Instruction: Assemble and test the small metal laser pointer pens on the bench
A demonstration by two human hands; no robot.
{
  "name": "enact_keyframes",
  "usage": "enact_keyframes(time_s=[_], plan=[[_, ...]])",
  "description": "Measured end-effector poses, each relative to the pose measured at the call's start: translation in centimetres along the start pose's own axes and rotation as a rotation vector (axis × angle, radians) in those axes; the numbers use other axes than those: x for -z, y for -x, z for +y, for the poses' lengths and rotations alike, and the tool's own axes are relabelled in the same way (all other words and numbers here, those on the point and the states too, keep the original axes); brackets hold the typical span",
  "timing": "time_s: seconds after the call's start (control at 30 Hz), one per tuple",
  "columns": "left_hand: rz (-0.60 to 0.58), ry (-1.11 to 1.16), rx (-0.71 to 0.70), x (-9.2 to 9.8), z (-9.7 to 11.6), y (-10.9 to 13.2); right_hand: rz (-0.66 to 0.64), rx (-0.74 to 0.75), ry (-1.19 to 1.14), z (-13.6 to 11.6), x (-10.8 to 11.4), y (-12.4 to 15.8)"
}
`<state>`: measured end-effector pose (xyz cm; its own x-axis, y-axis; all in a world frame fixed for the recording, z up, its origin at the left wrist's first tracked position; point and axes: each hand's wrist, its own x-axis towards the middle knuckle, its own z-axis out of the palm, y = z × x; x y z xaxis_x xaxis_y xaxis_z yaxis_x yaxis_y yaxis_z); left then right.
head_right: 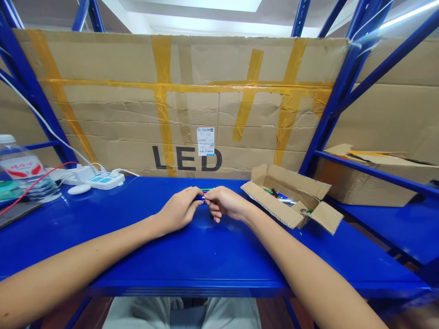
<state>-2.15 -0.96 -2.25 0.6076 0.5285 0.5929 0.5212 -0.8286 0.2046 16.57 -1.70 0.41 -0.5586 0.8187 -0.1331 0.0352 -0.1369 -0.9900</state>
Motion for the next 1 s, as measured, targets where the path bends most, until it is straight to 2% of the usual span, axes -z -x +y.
enact_keyframes(time_s=[0.1,0.2,0.27,0.4,0.53,0.67,0.73,1.0], plan=[[-0.018,0.299,0.115,-0.1,0.2,0.0,0.058,0.057,0.220,-0.5,0.7,0.5],[-0.029,0.618,0.225,-0.4,0.0,-0.2,0.200,0.070,0.638,-1.0,2.2,1.1],[-0.039,0.796,0.290,-0.7,-0.3,-0.3,0.255,-0.001,0.874,-1.1,3.1,1.4],[-0.055,1.025,0.384,-1.2,-0.7,-0.6,0.163,-0.225,1.070,-0.5,3.5,1.4],[-0.052,1.094,0.422,-1.3,-0.8,-0.6,0.067,-0.298,1.095,-0.1,3.1,1.2],[-0.047,1.095,0.443,-1.4,-0.9,-0.6,0.152,-0.296,1.082,-0.2,3.2,1.3],[-0.053,1.092,0.446,-1.5,-0.9,-0.5,0.198,-0.251,1.111,-0.3,3.5,1.4],[-0.043,1.072,0.438,-1.4,-0.8,-0.5,0.234,0.013,1.301,-0.5,3.0,1.4]])
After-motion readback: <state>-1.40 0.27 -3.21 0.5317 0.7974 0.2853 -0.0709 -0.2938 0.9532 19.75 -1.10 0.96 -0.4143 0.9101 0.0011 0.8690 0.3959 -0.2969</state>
